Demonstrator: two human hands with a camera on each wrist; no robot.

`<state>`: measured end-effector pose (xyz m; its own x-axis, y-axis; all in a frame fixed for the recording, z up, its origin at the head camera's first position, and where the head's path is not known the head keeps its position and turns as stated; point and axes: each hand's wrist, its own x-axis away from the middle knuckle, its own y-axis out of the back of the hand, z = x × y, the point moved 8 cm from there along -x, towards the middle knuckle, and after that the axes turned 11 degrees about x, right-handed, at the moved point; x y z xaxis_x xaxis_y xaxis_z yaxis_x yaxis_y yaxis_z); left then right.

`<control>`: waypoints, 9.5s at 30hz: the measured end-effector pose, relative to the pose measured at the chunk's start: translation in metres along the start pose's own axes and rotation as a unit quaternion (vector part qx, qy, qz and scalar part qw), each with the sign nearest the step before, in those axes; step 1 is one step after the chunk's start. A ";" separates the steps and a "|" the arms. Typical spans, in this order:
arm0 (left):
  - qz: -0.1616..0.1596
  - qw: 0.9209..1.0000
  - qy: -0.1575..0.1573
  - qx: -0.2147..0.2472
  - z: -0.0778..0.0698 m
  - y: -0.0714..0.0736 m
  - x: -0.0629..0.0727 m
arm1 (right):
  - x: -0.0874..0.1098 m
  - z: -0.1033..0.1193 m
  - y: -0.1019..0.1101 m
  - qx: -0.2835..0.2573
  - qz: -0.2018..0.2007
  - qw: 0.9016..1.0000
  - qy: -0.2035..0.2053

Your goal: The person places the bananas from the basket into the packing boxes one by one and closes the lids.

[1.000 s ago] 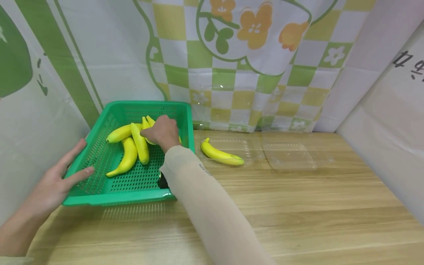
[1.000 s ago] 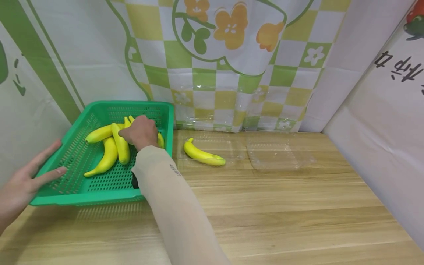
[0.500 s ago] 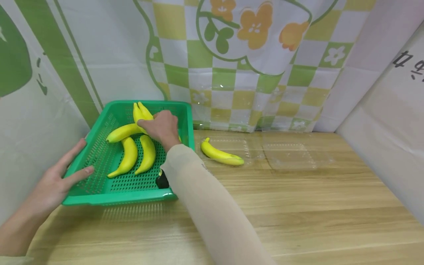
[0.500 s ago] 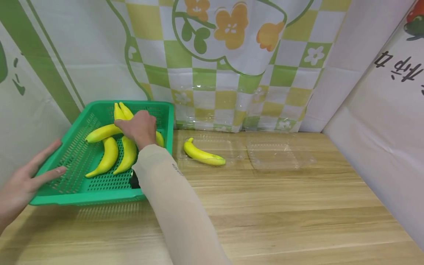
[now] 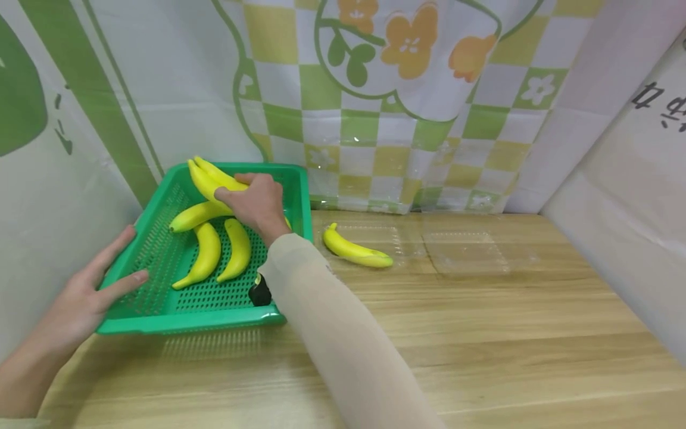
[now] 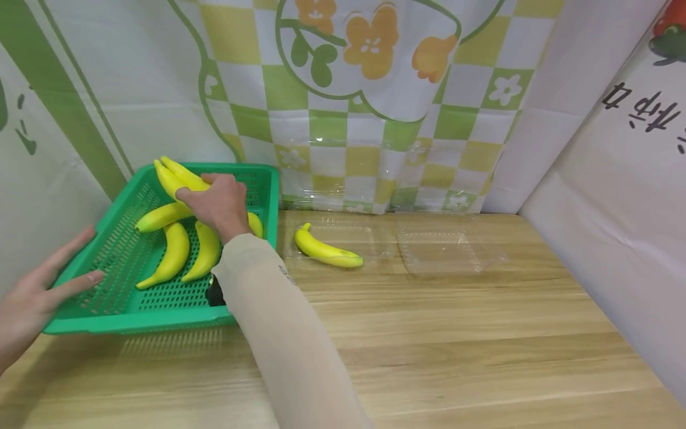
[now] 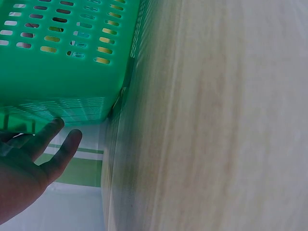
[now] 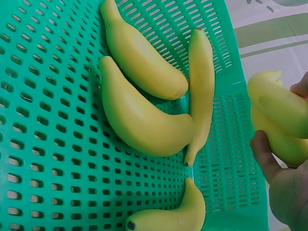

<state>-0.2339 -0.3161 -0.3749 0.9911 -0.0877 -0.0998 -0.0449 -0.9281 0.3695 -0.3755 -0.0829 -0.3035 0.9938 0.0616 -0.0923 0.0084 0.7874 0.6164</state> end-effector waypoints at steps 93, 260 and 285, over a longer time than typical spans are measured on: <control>0.004 1.000 -0.001 0.000 -0.006 -0.003 0.001 | 0.002 0.008 0.020 -0.071 -0.060 0.995 0.021; 0.004 1.000 0.009 -0.001 -0.001 0.000 0.002 | 0.043 -0.161 0.192 -0.121 -0.027 0.992 0.001; -0.003 1.000 0.007 0.013 -0.006 0.000 0.004 | 0.037 -0.188 0.183 0.018 0.015 0.998 -0.050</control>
<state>-0.2297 -0.3144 -0.3702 0.9930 -0.0765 -0.0895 -0.0411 -0.9377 0.3450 -0.3579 0.1786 -0.3413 0.9998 0.0208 0.0042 -0.0186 0.7637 0.6453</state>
